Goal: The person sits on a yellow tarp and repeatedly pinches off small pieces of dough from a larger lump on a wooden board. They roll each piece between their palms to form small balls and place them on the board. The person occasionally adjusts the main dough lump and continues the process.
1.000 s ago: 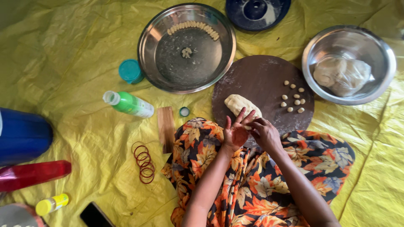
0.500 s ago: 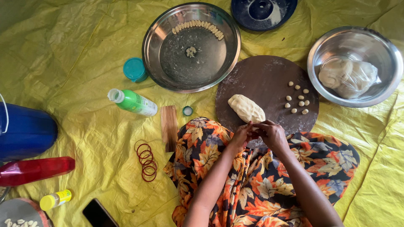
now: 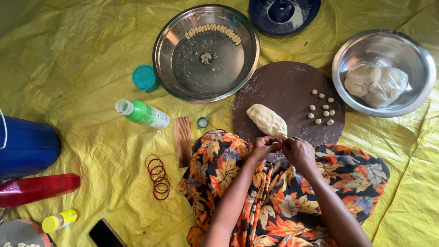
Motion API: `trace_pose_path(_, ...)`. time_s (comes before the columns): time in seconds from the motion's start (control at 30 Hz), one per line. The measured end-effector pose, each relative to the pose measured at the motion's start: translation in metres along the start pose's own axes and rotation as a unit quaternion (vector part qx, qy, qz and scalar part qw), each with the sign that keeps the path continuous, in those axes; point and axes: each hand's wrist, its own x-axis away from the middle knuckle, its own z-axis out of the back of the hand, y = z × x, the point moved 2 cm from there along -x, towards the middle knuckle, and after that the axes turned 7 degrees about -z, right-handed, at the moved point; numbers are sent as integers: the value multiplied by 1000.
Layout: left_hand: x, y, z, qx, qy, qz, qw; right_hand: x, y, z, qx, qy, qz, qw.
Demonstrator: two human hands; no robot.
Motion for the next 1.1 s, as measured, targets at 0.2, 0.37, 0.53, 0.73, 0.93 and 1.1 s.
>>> trace_pose_path(0.2,5,26,-3,3,88,28,996,-10,21,14,-443,-129,-89,882)
trace_pose_path(0.37,1,43,-5,65,102,-6,993,-26,7,20,-241,127,-63,960)
trace_pose_path(0.53,-4,29,4,90,122,-56,987,-24,-5,-34,185,134,41,973)
trace_pose_path(0.73,0,22,-3,134,-69,-84,985,-47,18,-23,-76,104,-31,991)
trace_pose_path(0.93,36,58,-22,375,-197,3,906,1,-72,-48,5,222,95,970)
trace_pose_path(1.1,29,102,-34,441,-180,-102,873,49,-133,-76,14,113,267,957)
